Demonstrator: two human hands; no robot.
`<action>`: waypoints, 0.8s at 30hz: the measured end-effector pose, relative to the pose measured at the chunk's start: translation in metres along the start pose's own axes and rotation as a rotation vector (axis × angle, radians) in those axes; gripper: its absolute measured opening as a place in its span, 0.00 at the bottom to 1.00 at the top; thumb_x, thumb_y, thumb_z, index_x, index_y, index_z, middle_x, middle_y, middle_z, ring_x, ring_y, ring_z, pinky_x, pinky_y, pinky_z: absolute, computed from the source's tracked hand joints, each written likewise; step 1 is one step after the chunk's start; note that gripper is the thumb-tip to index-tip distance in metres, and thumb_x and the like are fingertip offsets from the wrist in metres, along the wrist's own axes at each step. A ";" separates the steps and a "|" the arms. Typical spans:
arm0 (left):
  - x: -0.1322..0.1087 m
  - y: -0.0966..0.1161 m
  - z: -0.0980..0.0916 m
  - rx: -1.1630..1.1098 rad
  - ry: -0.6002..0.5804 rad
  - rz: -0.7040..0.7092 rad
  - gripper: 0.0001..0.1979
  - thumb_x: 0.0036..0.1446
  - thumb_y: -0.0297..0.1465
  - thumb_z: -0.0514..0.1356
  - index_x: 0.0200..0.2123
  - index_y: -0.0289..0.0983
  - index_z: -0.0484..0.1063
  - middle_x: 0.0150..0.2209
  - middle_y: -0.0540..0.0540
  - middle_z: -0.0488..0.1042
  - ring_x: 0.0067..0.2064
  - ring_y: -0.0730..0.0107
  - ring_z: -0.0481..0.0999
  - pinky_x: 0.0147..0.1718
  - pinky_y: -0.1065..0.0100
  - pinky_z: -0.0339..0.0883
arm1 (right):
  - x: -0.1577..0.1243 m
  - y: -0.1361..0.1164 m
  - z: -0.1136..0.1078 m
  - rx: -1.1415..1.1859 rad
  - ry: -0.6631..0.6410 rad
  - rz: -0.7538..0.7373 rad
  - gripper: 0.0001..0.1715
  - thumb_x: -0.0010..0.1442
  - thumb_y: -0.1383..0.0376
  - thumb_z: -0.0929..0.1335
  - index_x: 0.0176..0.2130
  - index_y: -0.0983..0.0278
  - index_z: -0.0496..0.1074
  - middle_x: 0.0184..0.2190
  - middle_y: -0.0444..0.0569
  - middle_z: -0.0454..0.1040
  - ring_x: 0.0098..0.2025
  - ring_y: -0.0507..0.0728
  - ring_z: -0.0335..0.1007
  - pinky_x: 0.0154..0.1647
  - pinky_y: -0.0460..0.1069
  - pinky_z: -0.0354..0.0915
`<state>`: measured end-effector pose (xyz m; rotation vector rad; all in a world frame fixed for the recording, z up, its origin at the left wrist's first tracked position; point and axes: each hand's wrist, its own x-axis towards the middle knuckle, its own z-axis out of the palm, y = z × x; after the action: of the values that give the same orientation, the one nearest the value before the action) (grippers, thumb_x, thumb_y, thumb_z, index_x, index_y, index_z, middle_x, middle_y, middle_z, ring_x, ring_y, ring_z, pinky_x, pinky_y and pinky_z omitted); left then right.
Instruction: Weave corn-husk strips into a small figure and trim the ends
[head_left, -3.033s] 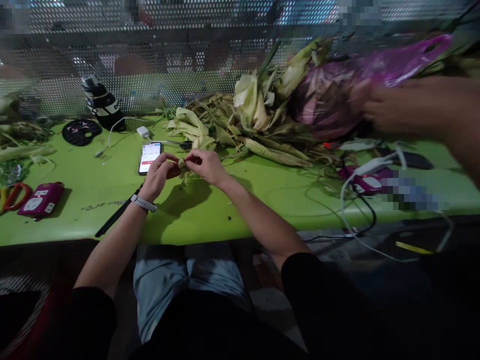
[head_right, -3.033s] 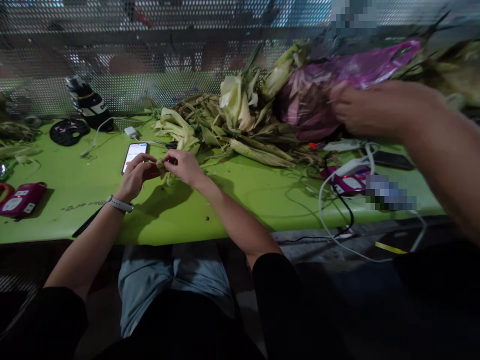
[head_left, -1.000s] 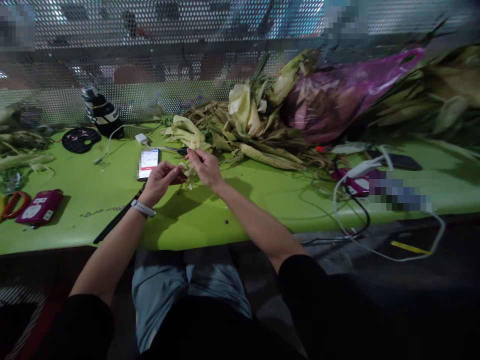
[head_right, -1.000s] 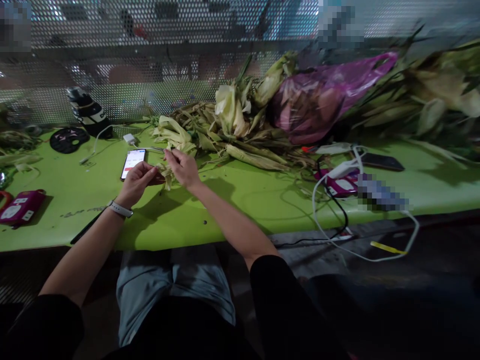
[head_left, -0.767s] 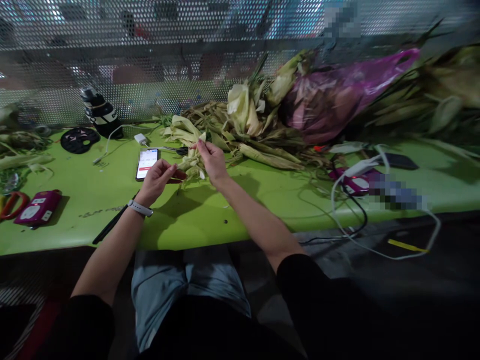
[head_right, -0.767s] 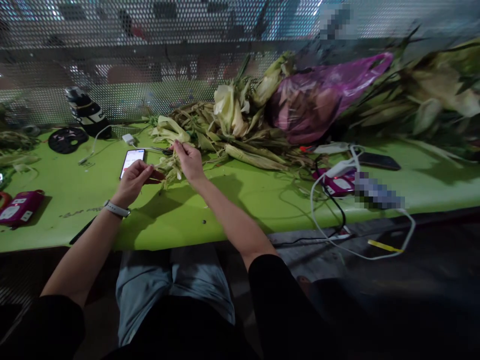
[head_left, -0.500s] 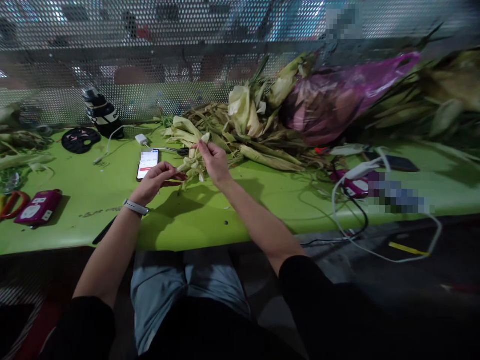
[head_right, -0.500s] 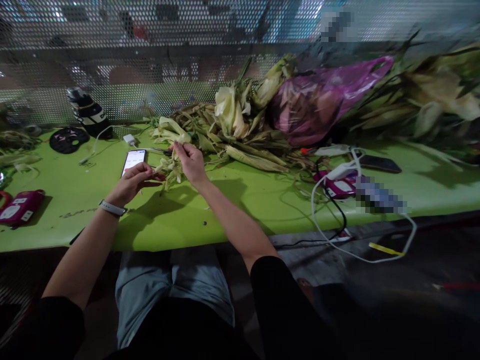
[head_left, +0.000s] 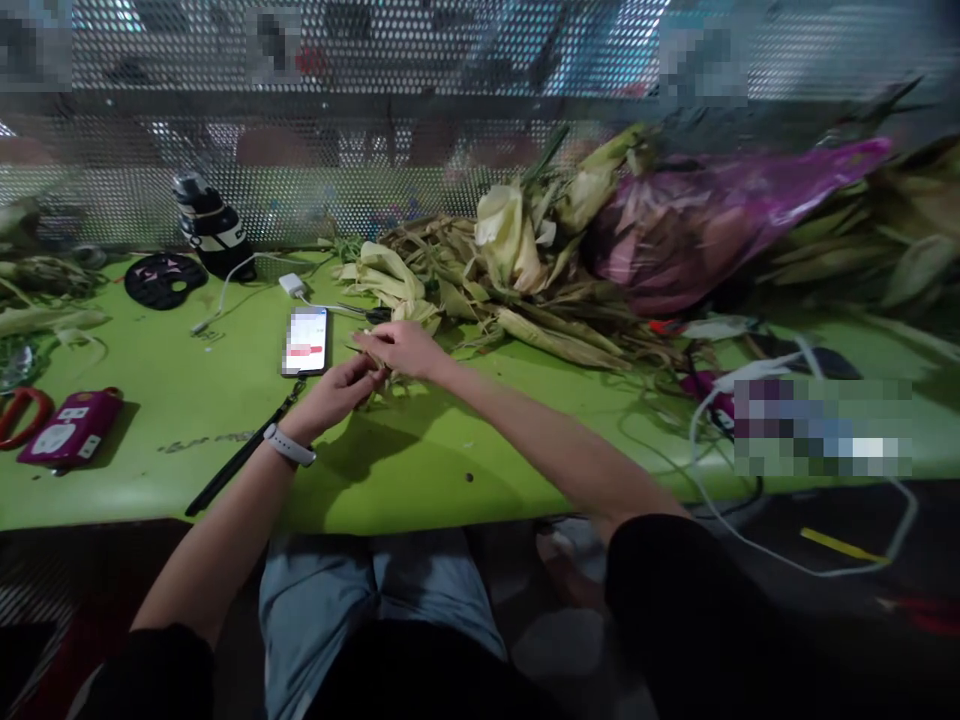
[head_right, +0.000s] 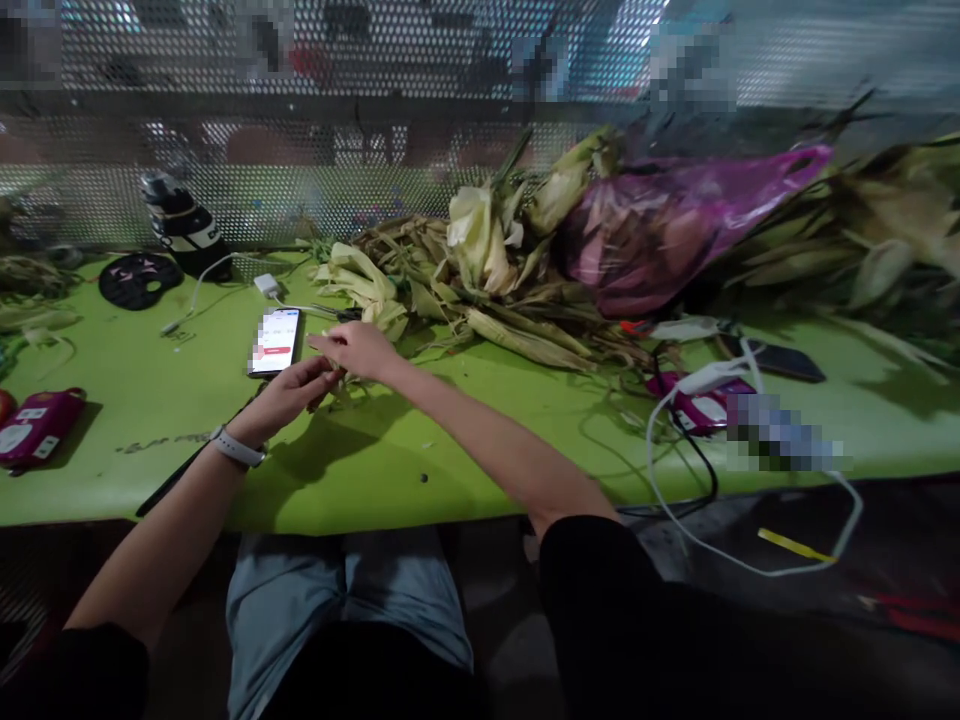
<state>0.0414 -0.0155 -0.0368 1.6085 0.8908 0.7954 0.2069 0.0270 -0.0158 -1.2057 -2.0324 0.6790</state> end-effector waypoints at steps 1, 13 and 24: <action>-0.001 0.001 0.001 -0.036 0.019 -0.016 0.13 0.58 0.42 0.61 0.36 0.37 0.72 0.26 0.52 0.65 0.24 0.78 0.61 0.22 0.74 0.57 | 0.012 -0.001 -0.003 -0.058 0.030 -0.001 0.30 0.62 0.45 0.64 0.21 0.64 0.66 0.18 0.42 0.62 0.24 0.50 0.56 0.29 0.47 0.52; -0.005 0.007 0.008 -0.468 0.415 -0.287 0.17 0.55 0.45 0.63 0.32 0.36 0.71 0.20 0.55 0.59 0.22 0.80 0.56 0.21 0.76 0.52 | 0.290 0.069 0.021 -0.395 0.163 0.077 0.22 0.60 0.68 0.65 0.54 0.62 0.73 0.53 0.55 0.68 0.57 0.62 0.63 0.59 0.56 0.60; -0.003 0.004 0.006 -0.484 0.392 -0.353 0.19 0.52 0.47 0.65 0.35 0.36 0.73 0.21 0.55 0.61 0.22 0.80 0.57 0.21 0.76 0.51 | 0.331 0.083 0.038 -0.400 0.226 0.061 0.19 0.58 0.63 0.68 0.46 0.72 0.74 0.52 0.61 0.69 0.56 0.64 0.64 0.58 0.57 0.62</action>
<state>0.0454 -0.0216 -0.0347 0.8564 1.1169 0.9967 0.1078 0.3558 -0.0067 -1.4997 -1.9991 0.1504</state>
